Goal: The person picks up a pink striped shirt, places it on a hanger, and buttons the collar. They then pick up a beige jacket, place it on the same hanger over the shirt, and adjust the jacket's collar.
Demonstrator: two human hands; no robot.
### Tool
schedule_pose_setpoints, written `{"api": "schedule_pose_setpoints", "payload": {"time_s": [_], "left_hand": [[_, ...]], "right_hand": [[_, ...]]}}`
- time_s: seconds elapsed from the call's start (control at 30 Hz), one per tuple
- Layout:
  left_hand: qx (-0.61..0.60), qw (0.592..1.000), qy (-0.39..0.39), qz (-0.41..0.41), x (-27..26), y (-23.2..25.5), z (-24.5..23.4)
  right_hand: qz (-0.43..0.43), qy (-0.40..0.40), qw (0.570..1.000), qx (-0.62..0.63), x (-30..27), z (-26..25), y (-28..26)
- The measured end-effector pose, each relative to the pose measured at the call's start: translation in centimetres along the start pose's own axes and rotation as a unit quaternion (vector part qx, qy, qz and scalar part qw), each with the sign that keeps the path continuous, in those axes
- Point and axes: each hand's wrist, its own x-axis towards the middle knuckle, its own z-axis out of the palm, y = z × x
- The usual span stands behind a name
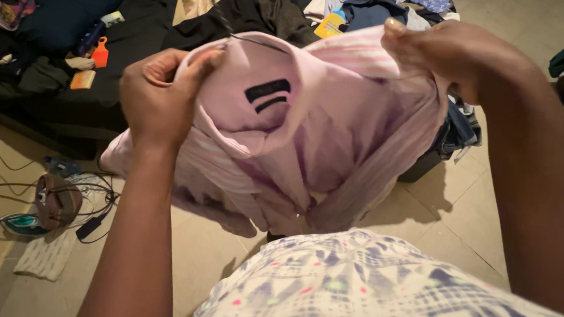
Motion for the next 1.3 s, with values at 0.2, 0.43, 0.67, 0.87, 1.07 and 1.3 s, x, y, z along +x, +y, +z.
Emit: {"api": "schedule_pose_setpoints", "payload": {"time_s": [0.2,0.43,0.67,0.87,1.07,1.3], "left_hand": [[0.151,0.983,0.095,0.049,0.1,0.8,2.1],[0.049,0.987,0.142,0.059,1.0,0.2,1.4],[-0.073,0.993,0.059,0.072,0.8,0.1,-0.8],[-0.046,0.996,0.015,0.069,0.5,1.9,1.1],[0.101,0.978,-0.006,0.183,0.1,3.3,2.3],[0.066,0.981,0.029,0.179,1.6,2.3,1.5]], "right_hand": [[-0.09,0.04,0.947,0.306,1.4,2.8,-0.6],[-0.305,0.109,0.935,0.145,-0.7,8.1,-1.6],[-0.244,0.16,0.956,-0.038,-2.8,4.5,-3.8],[-0.267,0.085,0.95,-0.138,0.0,3.8,-4.0],[-0.257,-0.03,0.964,-0.056,1.1,6.0,-2.9],[-0.387,-0.085,0.877,0.272,-1.4,6.6,-3.8]]}}
